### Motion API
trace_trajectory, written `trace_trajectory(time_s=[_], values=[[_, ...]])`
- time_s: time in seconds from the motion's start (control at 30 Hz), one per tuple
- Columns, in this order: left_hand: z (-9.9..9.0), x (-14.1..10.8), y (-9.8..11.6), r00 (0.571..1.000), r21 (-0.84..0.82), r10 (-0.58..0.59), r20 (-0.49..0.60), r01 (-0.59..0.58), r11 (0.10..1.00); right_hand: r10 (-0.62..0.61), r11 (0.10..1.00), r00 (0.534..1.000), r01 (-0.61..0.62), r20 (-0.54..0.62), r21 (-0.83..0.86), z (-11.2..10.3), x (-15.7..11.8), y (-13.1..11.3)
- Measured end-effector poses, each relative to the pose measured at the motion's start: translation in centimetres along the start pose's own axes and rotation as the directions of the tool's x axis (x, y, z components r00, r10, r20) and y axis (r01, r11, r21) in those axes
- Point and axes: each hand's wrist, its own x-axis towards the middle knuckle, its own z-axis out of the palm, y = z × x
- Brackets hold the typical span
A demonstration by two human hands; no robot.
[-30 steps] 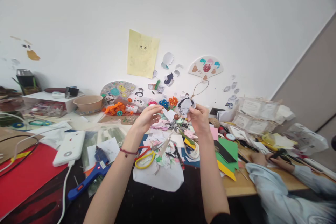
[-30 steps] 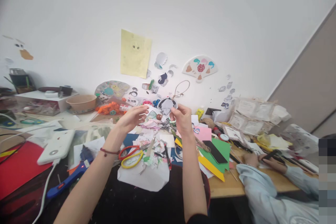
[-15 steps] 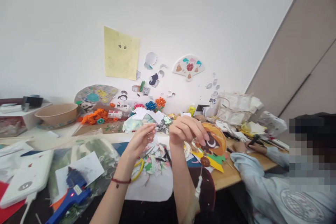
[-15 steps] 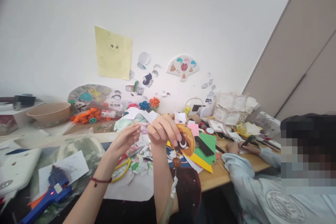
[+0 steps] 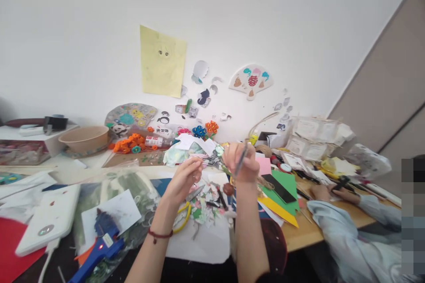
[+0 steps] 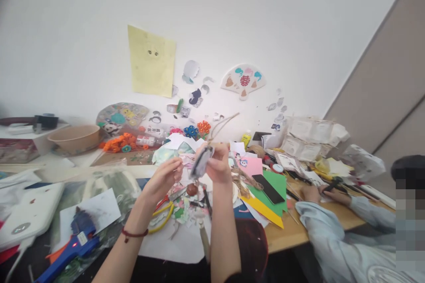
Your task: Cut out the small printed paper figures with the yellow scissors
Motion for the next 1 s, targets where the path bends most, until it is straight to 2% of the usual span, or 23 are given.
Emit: trace_trajectory(time_s=[0.07,0.2,0.47,0.63,0.73,0.8,0.93,0.97,1.0], values=[[-0.1,-0.2,0.2,0.999,0.008,0.012,-0.033,-0.012,1.0,0.096,0.987,0.994,-0.103,-0.059,-0.126,-0.1,0.3,-0.7],[-0.7,-0.4,-0.1,0.997,0.046,0.028,-0.078,-0.024,0.999,0.159,0.941,0.975,-0.198,-0.156,-0.276,0.5,0.4,-0.9],[-2.8,-1.0,-0.2,0.986,0.148,0.103,-0.129,-0.084,0.985,0.197,0.889,0.961,-0.258,-0.193,-0.378,2.0,0.1,0.8],[-2.6,-1.4,0.2,0.96,0.235,0.216,-0.179,-0.172,0.957,0.215,0.874,0.961,-0.27,-0.177,-0.404,2.7,-0.3,0.6],[-1.5,-2.0,1.7,0.912,0.318,0.335,-0.236,-0.253,0.914,0.221,0.862,0.96,-0.275,-0.172,-0.427,2.8,-0.3,-0.1],[-0.2,-2.4,3.6,0.859,0.4,0.447,-0.249,-0.329,0.855,0.217,0.855,0.961,-0.272,-0.171,-0.442,2.7,0.0,-0.5],[2.9,-3.1,8.4,0.762,0.564,0.628,-0.16,-0.451,0.691,0.175,0.844,0.967,-0.244,-0.185,-0.477,2.6,1.0,-1.0],[3.5,-3.2,9.3,0.74,0.612,0.664,-0.108,-0.477,0.631,0.164,0.841,0.968,-0.237,-0.188,-0.486,2.5,1.3,-1.0],[4.0,-3.2,10.1,0.676,0.716,0.737,0.001,-0.515,0.471,0.156,0.838,0.969,-0.231,-0.189,-0.495,2.5,1.5,-1.0]])
